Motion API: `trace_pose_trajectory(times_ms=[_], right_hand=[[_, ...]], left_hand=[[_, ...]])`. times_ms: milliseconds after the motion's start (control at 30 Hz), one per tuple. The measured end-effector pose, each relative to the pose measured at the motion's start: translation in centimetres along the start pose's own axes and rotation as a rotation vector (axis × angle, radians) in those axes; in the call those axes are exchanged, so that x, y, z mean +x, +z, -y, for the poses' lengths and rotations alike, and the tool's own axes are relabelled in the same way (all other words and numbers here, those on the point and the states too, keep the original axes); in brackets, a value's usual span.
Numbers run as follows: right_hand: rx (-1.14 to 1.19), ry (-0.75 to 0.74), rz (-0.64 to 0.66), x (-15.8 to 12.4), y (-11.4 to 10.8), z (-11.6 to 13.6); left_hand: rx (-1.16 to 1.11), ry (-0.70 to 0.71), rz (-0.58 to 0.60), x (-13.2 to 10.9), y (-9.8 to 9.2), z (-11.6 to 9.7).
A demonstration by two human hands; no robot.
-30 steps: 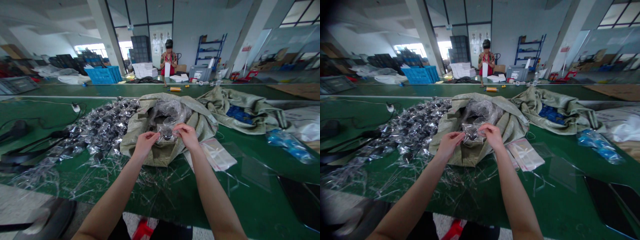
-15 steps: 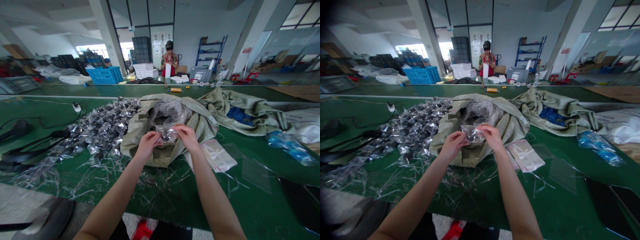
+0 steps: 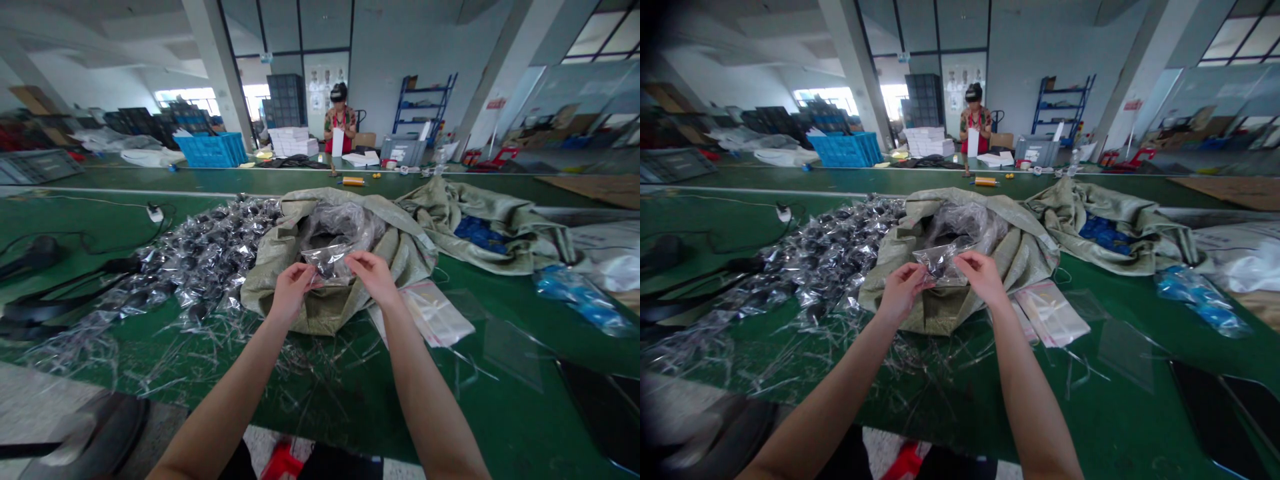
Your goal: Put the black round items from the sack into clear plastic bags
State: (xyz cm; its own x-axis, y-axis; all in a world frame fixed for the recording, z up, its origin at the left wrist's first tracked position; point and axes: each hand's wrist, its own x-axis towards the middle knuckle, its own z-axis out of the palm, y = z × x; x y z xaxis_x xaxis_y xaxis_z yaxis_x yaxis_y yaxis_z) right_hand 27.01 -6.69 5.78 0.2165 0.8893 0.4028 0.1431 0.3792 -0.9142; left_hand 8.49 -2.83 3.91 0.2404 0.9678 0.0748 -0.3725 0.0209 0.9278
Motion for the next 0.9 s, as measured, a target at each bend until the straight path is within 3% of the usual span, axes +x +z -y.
trace_pose_trajectory(times_ms=[633,767,900], right_hand=[[-0.091,-0.015,-0.031,0.1,0.2,-0.7],[0.064,0.114,-0.045,0.2,0.8,-1.0],[0.234,0.229,0.033,0.1,1.1,-1.4]], left_hand=[[-0.013,0.017,0.028,-0.3,0.3,0.3],[-0.028,0.013,0.036,-0.4,0.5,0.3],[-0.03,0.01,0.029,-0.4,0.5,0.5]])
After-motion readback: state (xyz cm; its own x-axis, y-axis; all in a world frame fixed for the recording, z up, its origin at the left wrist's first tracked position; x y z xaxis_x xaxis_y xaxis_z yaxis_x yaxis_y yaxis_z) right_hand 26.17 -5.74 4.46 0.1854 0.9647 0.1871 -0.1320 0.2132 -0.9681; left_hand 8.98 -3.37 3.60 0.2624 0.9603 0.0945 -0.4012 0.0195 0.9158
